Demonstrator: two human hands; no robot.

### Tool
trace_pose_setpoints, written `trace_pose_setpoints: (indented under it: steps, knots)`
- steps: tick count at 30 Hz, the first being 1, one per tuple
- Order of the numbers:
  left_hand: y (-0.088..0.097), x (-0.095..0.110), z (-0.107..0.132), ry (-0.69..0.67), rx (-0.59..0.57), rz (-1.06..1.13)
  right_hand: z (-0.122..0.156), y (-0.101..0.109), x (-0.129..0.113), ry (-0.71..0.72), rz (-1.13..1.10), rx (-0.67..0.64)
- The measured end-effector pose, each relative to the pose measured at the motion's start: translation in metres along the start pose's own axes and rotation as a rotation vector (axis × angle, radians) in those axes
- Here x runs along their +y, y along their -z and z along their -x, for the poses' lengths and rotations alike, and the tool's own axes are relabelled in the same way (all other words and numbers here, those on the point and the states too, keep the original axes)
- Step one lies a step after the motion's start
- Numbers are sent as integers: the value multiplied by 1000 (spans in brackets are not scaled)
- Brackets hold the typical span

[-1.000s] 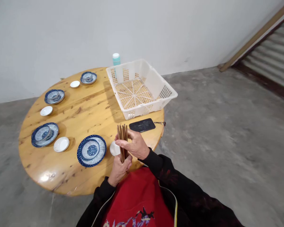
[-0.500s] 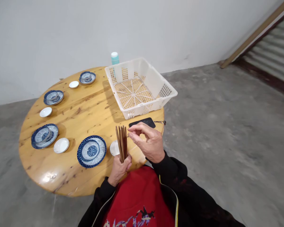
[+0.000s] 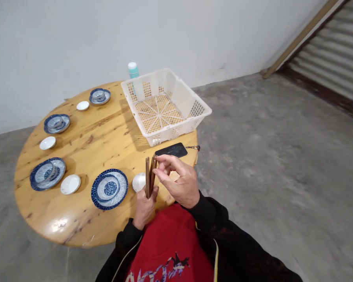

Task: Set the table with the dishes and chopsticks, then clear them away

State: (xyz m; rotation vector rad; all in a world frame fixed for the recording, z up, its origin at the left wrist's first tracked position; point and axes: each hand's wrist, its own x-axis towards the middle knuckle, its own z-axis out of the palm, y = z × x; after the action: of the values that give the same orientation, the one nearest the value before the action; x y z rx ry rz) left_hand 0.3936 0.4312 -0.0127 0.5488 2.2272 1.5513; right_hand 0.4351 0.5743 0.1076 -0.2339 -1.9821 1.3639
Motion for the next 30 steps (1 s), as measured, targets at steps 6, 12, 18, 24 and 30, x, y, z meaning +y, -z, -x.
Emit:
trace_pose_setpoints:
  steps: [6,12,18,24,30]
  knots:
    - [-1,-3,-1,-55,29,-86,0,2,0,-45,-37,8]
    - [-3,-4,-1,-92,65,-154,2,1,1,-95,-47,36]
    - [-3,-9,-3,-108,133,-218,0,1,5,-105,-31,82]
    - [-4,-17,-6,-134,166,-298,-2,2,7,-223,-156,67]
    - [-6,-19,-6,-164,161,-334,-3,1,13,-286,-264,91]
